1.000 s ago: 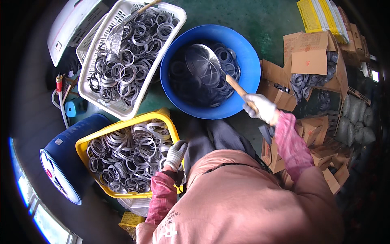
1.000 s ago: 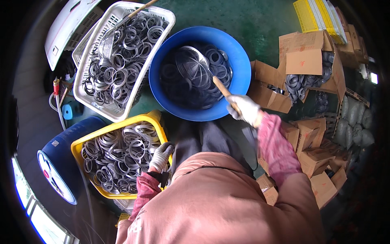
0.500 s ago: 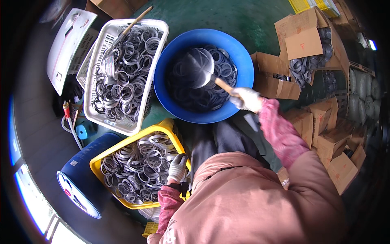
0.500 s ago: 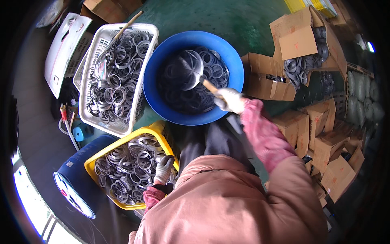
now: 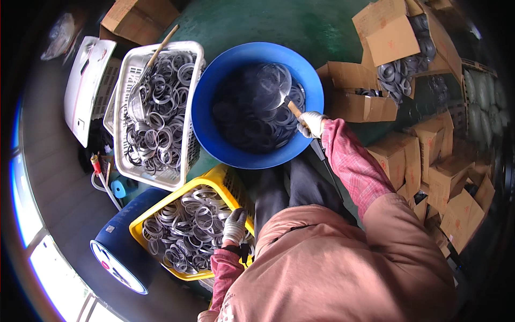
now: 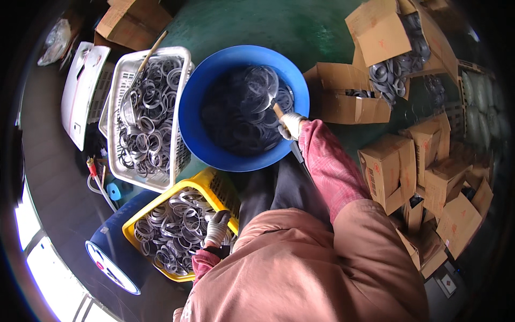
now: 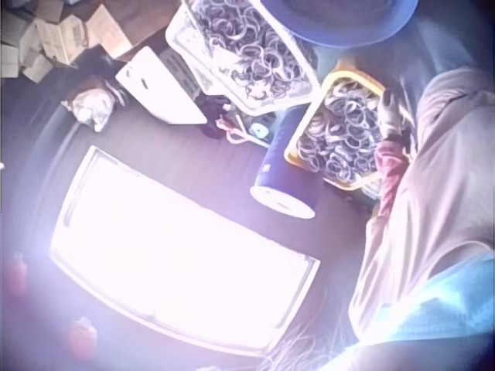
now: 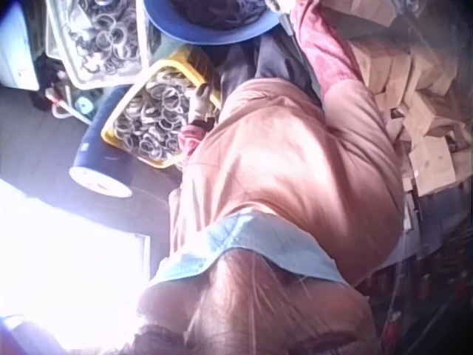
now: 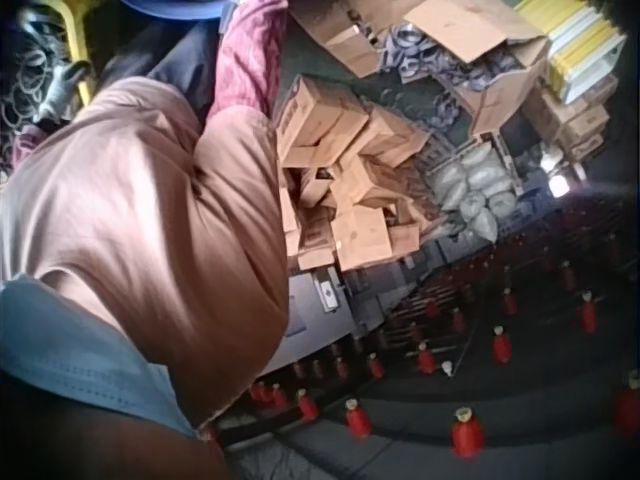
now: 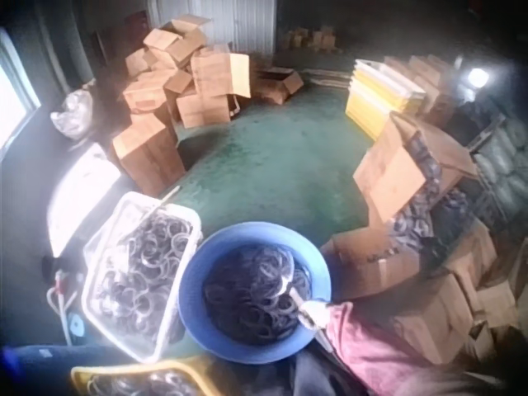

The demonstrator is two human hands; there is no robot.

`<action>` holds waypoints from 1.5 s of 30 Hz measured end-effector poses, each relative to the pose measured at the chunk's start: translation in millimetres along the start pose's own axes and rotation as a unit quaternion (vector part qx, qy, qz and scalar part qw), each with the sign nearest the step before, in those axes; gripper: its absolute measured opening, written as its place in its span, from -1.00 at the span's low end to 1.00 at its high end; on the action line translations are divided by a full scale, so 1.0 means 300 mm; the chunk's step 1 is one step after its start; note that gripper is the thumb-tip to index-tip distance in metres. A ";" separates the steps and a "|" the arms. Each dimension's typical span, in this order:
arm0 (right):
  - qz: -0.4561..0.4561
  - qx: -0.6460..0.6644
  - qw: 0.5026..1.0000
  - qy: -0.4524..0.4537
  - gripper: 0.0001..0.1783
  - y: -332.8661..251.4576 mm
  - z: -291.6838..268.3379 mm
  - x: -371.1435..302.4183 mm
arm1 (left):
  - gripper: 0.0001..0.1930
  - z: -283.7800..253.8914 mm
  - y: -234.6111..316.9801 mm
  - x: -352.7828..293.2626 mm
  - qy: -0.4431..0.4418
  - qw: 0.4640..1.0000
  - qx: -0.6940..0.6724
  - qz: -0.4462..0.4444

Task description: Sorting and washing rubber or plastic rings using a mesh ladle and bins.

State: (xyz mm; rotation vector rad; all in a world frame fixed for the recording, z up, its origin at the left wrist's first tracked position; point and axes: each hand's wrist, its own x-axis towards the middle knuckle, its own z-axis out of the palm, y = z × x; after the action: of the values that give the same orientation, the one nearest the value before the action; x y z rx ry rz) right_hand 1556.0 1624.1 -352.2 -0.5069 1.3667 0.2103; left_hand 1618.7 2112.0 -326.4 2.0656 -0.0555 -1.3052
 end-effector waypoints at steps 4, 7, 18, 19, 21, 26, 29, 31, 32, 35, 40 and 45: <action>-0.127 -0.396 0.901 0.127 -0.60 -0.024 -0.199 -0.211 | -0.68 0.043 0.142 0.060 -0.032 0.989 0.056 0.135; -0.407 -0.497 0.729 0.236 -0.70 -0.011 -0.304 -0.607 | -0.79 0.072 0.160 0.105 -0.007 0.783 0.472 0.404; -0.213 -0.521 0.771 0.299 -0.67 -0.035 -0.535 -0.068 | -0.83 0.644 1.140 0.497 -0.063 0.844 0.103 0.523; -0.223 -0.531 0.765 0.289 -0.67 -0.183 -0.411 -0.152 | -0.83 0.638 1.144 0.499 -0.050 0.852 0.094 0.513; -0.239 -0.560 0.763 0.216 -0.70 -0.202 -0.432 -0.410 | -0.83 0.627 1.119 0.505 -0.020 0.870 0.065 0.489; -0.342 -0.606 0.681 0.229 -0.64 -0.078 -0.553 -0.774 | -0.83 0.673 1.200 0.496 -0.045 0.884 0.033 0.465; -0.348 -0.610 0.683 0.201 -0.68 -0.018 -0.603 -0.870 | -0.83 0.726 1.212 0.494 -0.074 0.893 0.022 0.443; -0.341 -0.617 0.686 0.179 -0.67 -0.026 -0.620 -0.840 | -0.83 0.788 1.207 0.483 -0.096 0.900 0.015 0.424; -0.337 -0.629 0.684 0.150 -0.67 -0.032 -0.610 -0.817 | -0.83 0.809 1.193 0.475 -0.103 0.905 0.012 0.411; -0.309 -0.630 0.700 0.130 -0.69 -0.065 -0.529 -0.737 | -0.83 0.822 1.111 0.436 -0.116 0.926 0.010 0.361; -0.330 -0.600 0.716 0.134 -0.73 -0.140 -0.463 -0.638 | -0.83 0.515 0.653 0.264 -0.091 0.975 0.038 0.199; -0.334 -0.629 0.693 0.113 -0.70 -0.169 -0.446 -0.578 | -0.83 0.321 0.382 0.119 -0.054 0.995 0.010 0.078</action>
State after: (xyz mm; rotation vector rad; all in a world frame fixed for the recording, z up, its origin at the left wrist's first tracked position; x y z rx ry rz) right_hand 1424.7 1543.3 -188.7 -2.2104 0.9882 0.4832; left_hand 1593.6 1960.7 -314.9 1.9631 -0.2738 -1.3234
